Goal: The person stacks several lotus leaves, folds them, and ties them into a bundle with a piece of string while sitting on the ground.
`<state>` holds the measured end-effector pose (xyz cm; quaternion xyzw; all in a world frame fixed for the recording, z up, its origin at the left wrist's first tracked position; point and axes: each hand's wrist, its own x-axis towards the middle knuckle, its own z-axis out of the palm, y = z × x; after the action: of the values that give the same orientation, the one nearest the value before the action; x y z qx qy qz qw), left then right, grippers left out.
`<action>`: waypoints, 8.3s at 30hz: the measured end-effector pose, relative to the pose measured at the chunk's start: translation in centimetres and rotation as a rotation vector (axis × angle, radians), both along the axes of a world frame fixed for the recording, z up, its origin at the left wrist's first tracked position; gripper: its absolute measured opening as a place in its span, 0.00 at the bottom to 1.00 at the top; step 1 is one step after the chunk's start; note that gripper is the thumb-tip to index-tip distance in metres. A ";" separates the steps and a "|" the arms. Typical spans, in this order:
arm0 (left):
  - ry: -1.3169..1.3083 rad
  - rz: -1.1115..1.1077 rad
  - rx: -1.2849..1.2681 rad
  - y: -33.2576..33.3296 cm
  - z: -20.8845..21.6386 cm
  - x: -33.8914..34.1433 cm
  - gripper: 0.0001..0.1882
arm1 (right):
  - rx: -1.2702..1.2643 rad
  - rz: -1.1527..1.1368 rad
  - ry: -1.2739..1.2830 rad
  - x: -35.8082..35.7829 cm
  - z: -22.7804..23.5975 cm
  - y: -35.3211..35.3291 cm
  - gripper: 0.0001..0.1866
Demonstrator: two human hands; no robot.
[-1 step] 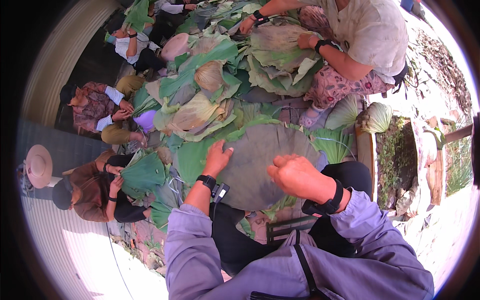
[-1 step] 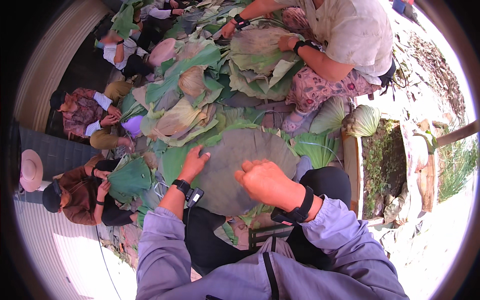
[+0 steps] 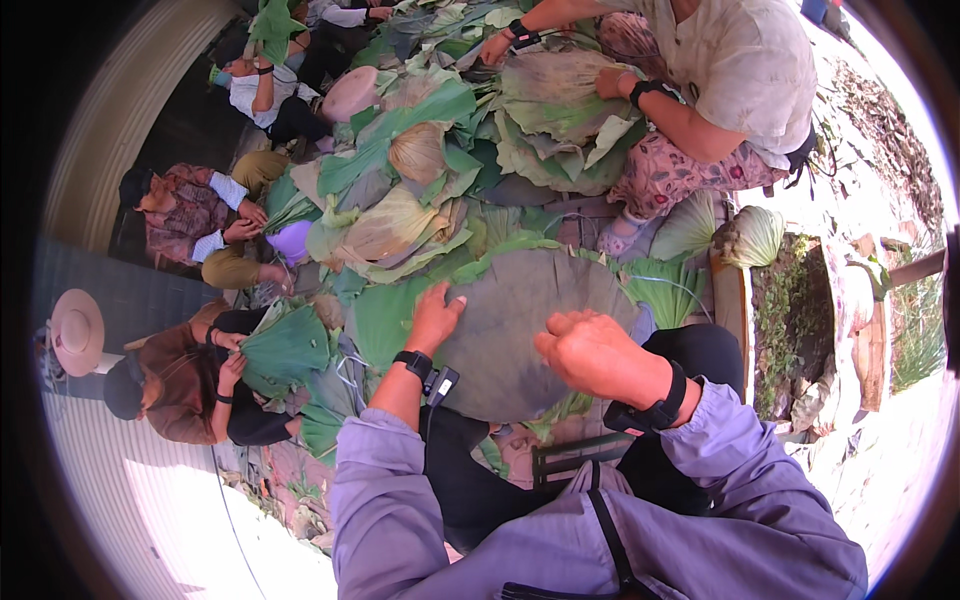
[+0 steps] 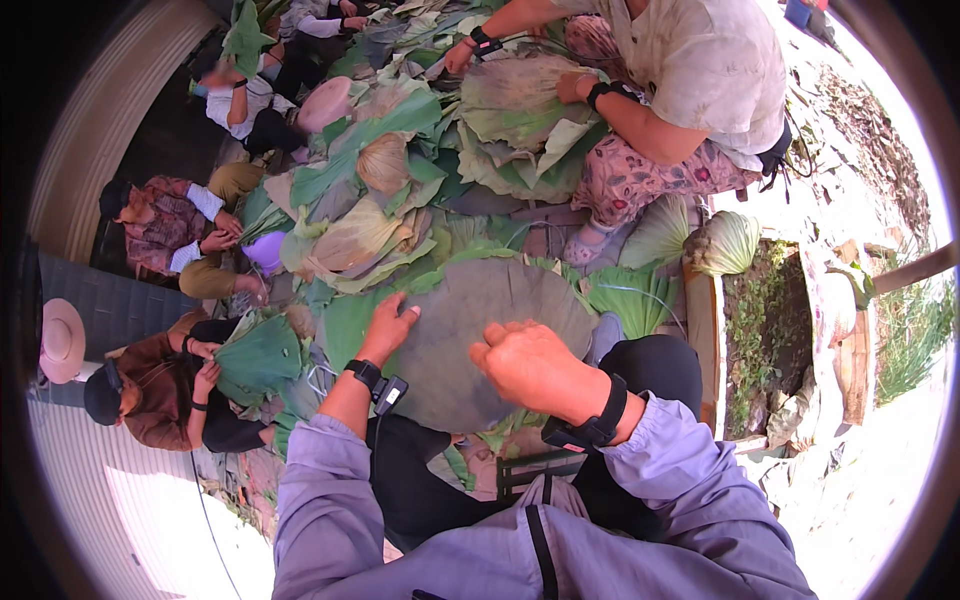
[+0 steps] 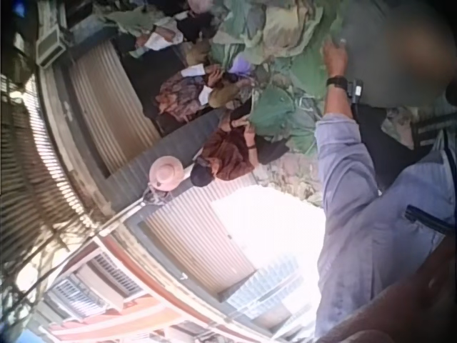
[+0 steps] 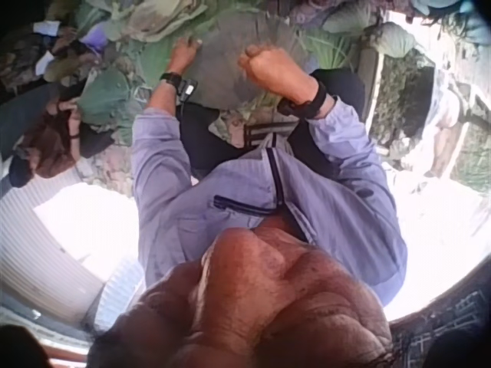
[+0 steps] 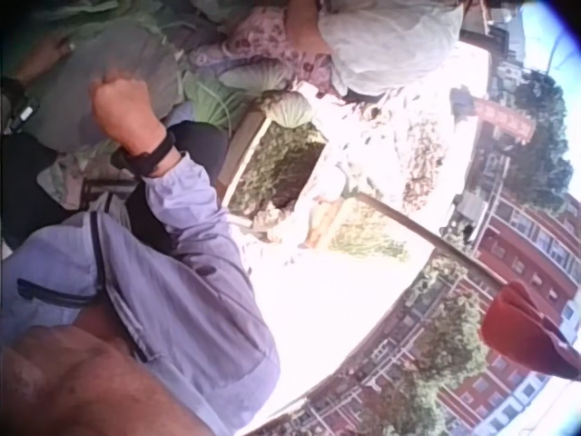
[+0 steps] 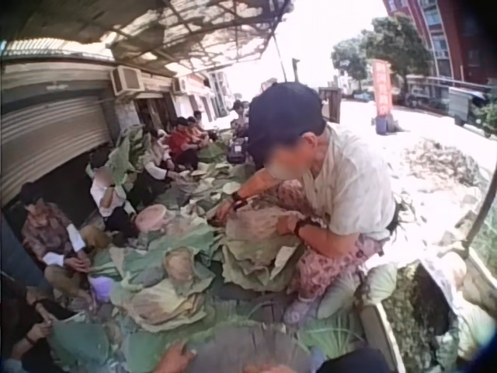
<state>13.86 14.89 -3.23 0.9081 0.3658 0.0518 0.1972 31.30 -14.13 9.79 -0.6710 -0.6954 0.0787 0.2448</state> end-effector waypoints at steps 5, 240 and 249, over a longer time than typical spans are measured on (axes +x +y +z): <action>-0.007 0.109 -0.219 -0.7 0.6 1.3 0.25 | -0.032 -0.004 0.018 0.6 -0.4 -0.3 0.08; 0.169 -0.296 -0.203 -3.3 10.6 -3.0 0.17 | -0.127 0.142 0.084 -6.7 -1.6 7.4 0.08; 0.140 -0.237 -0.224 -1.8 10.8 -4.3 0.22 | -0.151 0.151 0.059 -6.3 -1.9 7.3 0.09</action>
<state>9.60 13.05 7.53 0.9186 0.2724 -0.0761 0.2760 24.97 -6.85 7.89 -0.6305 -0.7286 0.1688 0.2074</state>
